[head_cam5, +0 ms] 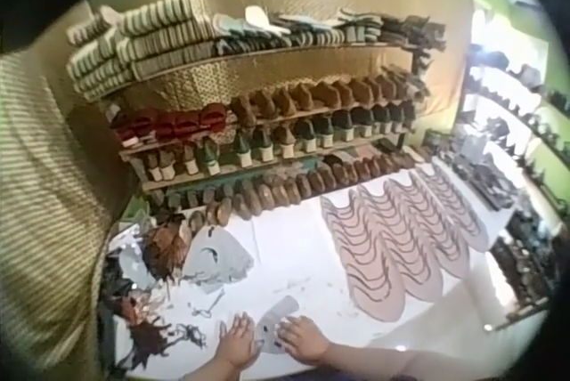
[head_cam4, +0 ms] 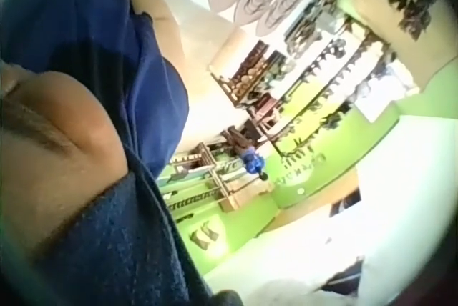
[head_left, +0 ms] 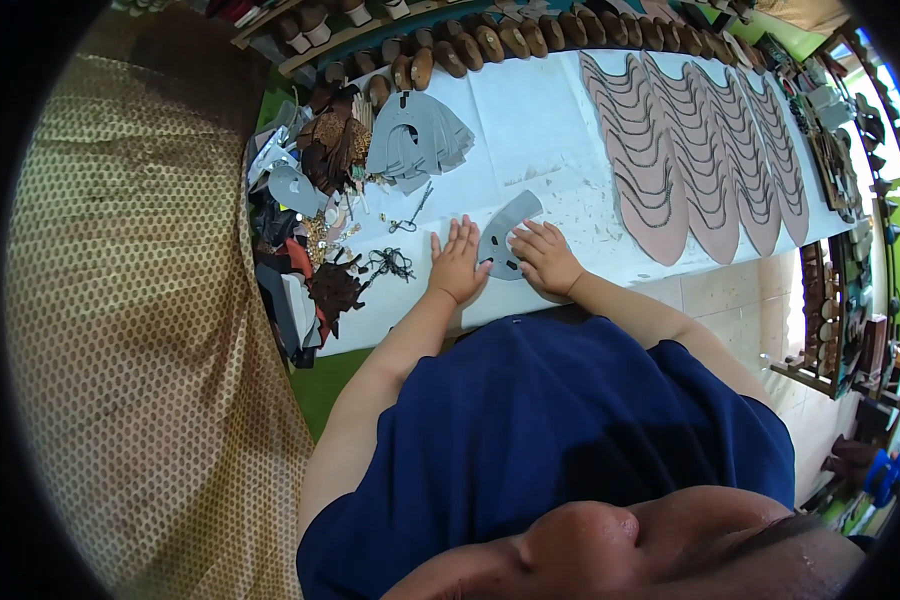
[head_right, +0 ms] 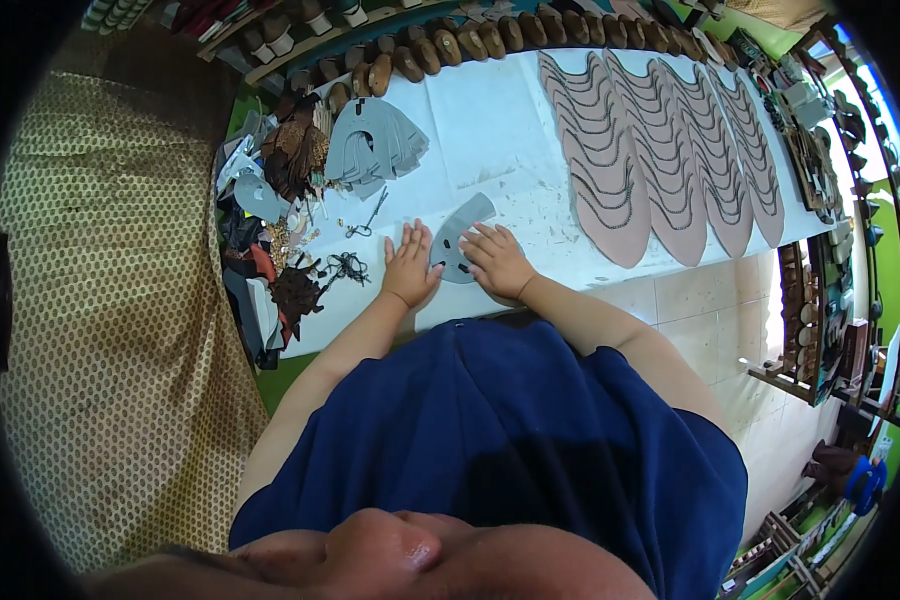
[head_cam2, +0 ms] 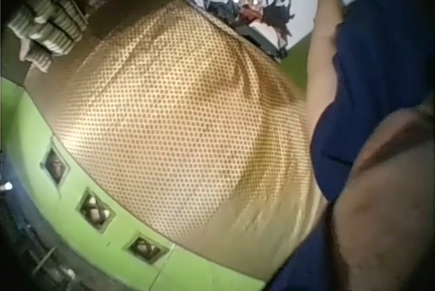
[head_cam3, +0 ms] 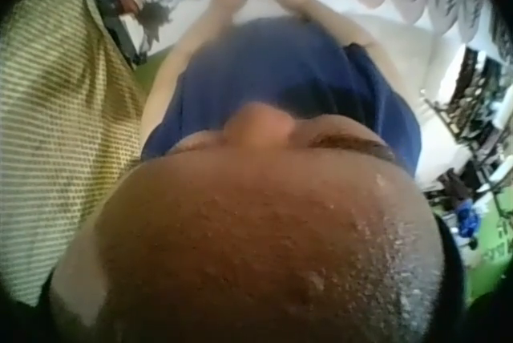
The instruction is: Organizing and arranging cut-out shoe upper components on a workspace.
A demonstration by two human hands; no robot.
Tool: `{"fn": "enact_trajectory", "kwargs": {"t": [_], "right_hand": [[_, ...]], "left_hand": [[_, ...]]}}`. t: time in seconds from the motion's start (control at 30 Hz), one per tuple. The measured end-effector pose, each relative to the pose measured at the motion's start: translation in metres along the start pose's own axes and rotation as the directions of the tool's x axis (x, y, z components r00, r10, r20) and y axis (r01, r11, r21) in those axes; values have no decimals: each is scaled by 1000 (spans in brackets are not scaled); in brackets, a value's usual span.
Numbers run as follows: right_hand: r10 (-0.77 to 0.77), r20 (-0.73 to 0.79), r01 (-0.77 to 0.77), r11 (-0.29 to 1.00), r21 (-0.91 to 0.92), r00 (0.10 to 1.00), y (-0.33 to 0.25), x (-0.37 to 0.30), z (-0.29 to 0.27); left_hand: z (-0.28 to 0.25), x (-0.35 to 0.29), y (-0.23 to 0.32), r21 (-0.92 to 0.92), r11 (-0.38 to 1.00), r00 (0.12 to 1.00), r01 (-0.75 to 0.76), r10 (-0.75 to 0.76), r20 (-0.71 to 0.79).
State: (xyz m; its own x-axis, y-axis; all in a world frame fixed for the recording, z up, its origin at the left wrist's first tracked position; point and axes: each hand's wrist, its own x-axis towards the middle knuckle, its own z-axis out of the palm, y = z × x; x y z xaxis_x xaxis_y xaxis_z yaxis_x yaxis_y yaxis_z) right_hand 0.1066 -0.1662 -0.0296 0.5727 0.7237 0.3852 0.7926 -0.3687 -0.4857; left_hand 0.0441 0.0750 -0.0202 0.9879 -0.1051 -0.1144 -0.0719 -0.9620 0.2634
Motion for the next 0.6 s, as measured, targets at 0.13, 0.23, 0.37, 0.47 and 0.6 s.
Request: {"fn": "enact_trajectory", "kwargs": {"t": [0.13,0.23,0.37,0.47,0.6], "right_hand": [[47,345,31,976,-217,937,-18,11,-16],[92,494,27,973,-228,865,-17,13,-16],[163,427,-39,958,-285,890,-11,11,-2],[119,308,-19,951,-310,944,-11,18,2],[91,519,58,963,-264,850,-18,24,2]], "left_hand": [[-2,3,-10,54,998,999,27,-28,28],[-2,5,-7,50,998,999,23,-24,32],[-4,5,-8,38,999,999,23,-24,24],[1,-1,-11,9,1000,999,30,-29,-18],[0,-14,-16,25,997,993,75,-72,-97]]}}
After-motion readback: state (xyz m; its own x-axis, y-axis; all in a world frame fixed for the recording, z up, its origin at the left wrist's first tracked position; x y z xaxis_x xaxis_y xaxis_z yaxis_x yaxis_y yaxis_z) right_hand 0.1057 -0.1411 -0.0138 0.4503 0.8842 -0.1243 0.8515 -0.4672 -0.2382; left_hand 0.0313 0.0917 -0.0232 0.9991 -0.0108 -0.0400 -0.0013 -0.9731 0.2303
